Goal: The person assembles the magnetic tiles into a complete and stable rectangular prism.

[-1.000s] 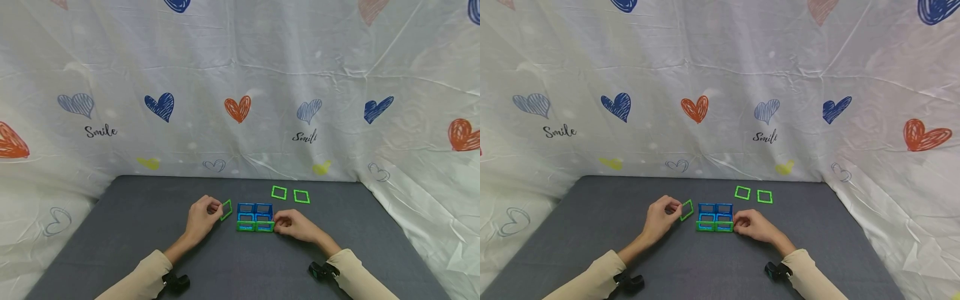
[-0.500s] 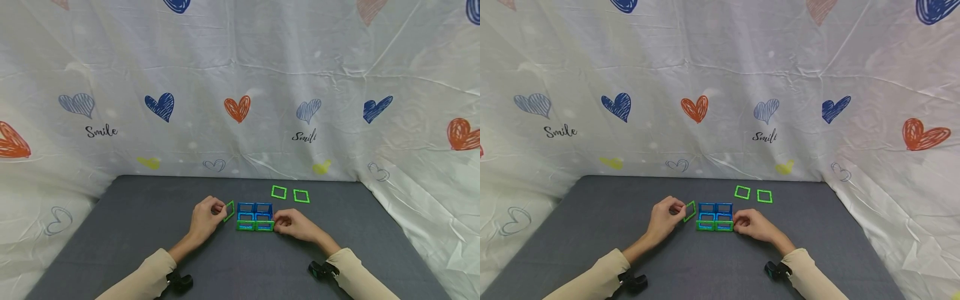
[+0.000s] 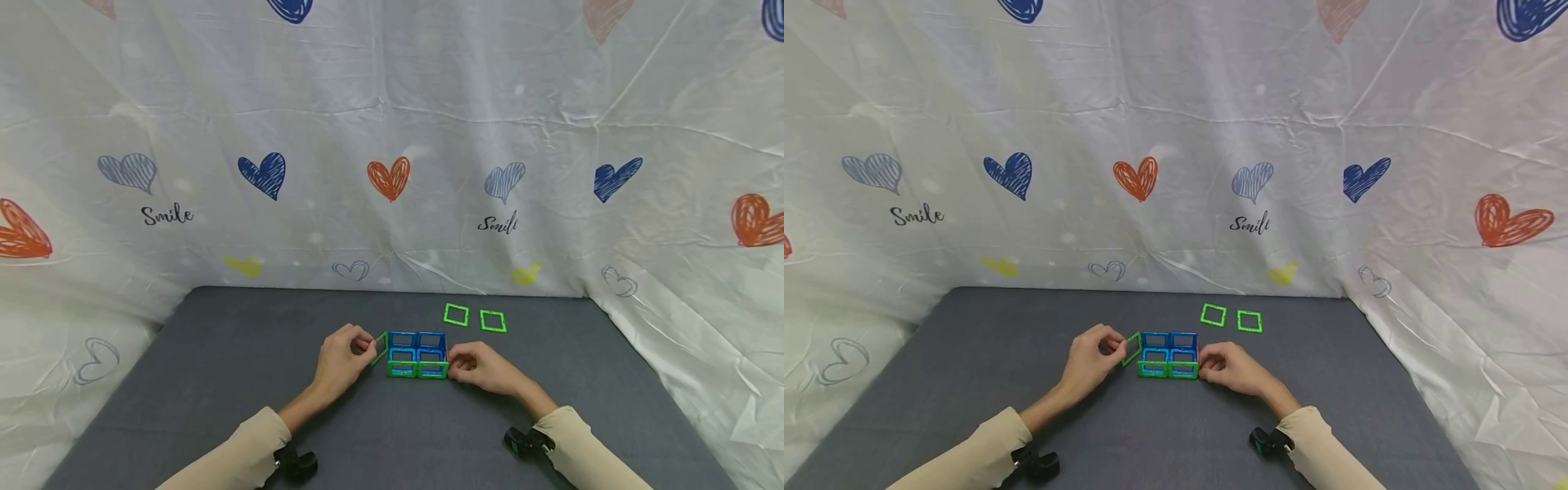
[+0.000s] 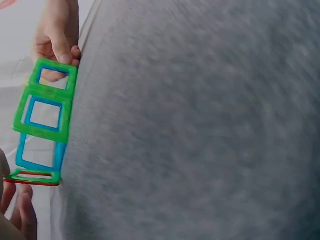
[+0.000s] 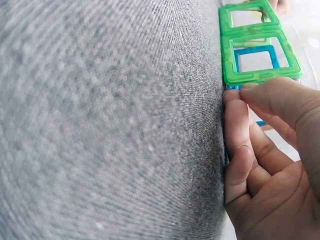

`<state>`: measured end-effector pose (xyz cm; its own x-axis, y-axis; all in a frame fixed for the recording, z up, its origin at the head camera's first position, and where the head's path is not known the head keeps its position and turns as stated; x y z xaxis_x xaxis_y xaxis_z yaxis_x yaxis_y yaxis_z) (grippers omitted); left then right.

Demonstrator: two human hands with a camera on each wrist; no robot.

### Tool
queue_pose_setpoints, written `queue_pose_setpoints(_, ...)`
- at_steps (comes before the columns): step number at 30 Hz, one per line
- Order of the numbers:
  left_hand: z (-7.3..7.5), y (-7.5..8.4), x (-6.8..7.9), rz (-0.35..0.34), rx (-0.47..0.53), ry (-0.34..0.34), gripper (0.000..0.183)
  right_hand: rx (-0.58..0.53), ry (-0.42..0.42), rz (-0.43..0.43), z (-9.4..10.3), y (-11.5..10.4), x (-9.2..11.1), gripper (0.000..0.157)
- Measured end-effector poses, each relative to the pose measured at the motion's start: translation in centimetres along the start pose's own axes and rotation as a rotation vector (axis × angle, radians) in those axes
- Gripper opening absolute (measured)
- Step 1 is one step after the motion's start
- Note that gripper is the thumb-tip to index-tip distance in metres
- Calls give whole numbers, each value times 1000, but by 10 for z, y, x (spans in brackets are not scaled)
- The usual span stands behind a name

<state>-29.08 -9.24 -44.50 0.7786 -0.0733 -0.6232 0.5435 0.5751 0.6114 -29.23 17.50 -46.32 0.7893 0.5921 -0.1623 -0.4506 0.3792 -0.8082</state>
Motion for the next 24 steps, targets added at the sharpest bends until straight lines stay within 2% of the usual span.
queue_pose_setpoints(10, -1, 3, -2, 94, 17, -91, 7, -2, -4, -4, 0, 1, 0, 12)
queue_pose_setpoints(18, -3, 1, -3, 202, 20, -156, 8, -12, -2, -6, 0, 1, 0, 11)
queue_pose_setpoints(24, -7, 2, -3, 235, 39, -202, 6, -18, -4, 0, 0, 1, 0, 11)
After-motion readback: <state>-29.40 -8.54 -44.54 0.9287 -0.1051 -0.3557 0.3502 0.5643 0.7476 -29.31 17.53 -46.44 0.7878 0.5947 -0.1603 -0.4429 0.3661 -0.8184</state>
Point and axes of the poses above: each hand's wrist, its own x-axis away from the middle knuckle, its own z-axis out of the back of the hand, y = z × x, the point moved 7 cm from there along -x, towards the middle knuckle, and after that the axes turned 5 degrees about y, right-handed, at the moved point
